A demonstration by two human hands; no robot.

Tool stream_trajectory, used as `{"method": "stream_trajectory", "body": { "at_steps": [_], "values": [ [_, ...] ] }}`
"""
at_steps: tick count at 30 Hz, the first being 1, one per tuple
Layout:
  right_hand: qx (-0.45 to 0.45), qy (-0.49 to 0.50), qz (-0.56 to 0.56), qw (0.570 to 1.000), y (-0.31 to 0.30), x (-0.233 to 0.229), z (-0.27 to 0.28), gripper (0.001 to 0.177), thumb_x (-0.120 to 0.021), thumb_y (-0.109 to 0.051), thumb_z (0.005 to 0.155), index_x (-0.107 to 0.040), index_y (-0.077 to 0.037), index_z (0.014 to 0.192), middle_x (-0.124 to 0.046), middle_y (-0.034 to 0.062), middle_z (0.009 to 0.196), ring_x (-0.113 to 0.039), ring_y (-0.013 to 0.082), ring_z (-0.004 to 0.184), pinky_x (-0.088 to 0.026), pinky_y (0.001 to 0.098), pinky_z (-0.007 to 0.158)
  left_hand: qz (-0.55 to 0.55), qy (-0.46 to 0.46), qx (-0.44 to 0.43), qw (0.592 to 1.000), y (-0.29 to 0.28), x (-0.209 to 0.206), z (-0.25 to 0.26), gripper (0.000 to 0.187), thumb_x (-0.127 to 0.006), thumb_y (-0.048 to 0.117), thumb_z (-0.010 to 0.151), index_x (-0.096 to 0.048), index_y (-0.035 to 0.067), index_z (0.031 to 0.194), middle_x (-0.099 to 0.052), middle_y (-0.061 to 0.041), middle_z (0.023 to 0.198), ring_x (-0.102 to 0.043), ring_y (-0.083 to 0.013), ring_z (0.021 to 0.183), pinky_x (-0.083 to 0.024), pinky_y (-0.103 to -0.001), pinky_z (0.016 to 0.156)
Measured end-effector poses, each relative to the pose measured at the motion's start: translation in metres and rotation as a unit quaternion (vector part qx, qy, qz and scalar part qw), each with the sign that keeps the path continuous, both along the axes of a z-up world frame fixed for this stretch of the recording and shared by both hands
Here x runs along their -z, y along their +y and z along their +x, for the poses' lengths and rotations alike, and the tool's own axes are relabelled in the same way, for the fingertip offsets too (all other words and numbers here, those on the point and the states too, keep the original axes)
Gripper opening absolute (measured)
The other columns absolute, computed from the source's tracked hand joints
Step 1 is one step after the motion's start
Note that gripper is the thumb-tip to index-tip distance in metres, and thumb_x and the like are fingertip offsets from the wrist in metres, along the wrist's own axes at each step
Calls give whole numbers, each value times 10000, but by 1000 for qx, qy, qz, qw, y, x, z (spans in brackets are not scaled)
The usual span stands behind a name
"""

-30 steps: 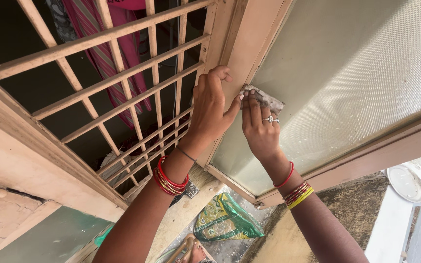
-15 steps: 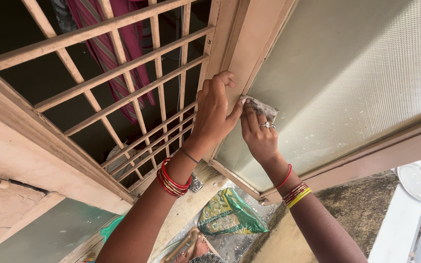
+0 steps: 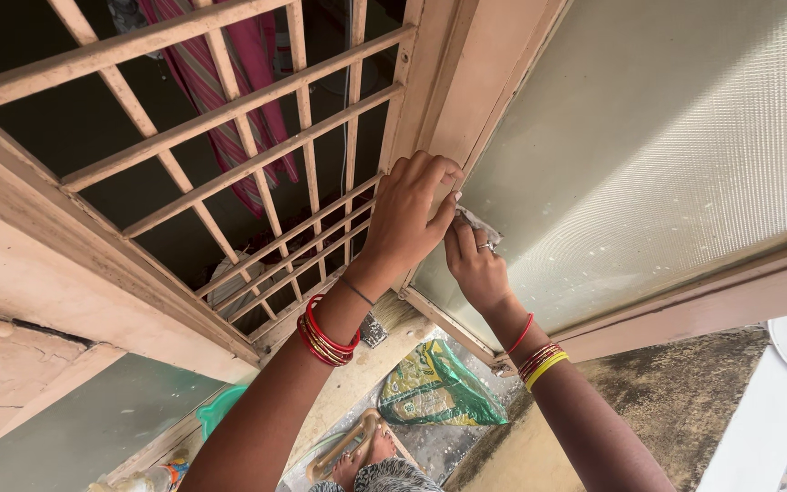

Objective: The person sands the surface of a window frame by hand using a piece of sandpaper, dipping it into a bucket of water and applying a liquid from a bottle.

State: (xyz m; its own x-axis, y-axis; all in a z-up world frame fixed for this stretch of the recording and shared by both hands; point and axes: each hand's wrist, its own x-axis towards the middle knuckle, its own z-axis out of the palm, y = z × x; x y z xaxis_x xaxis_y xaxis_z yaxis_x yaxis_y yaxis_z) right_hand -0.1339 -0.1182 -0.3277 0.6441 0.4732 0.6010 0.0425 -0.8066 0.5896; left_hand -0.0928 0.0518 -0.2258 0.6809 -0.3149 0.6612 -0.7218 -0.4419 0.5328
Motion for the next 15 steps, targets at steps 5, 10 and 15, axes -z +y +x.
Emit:
{"method": "stream_trajectory", "body": {
  "at_steps": [5,10,15],
  "values": [
    [-19,19,-3,1000,-4,19,2,333,-666,-115,807,-731,-92,1133,-627,-19,1031,-658,82,861,-540,199,486,-6,4,8,1000,-1,8,-1,244,-688,79,891,-618,135,1118,-614,-22,1049,-590,-257,1048,-457,-431,913],
    [-5,44,-13,999,-5,36,2,289,-660,-129,817,-728,-100,1097,-574,-9,931,-643,87,817,-518,204,442,-3,20,17,1000,-3,14,-3,196,-670,85,925,-630,149,1106,-623,-5,1036,-610,-236,1026,-453,-426,912],
    [-12,52,-18,998,-5,51,1,276,-658,-124,818,-721,-100,1086,-573,-10,935,-650,80,837,-517,204,441,1,30,10,1000,-2,21,-4,145,-667,97,929,-656,160,1059,-614,-21,1029,-605,-253,1009,-465,-425,904]
  ]
}}
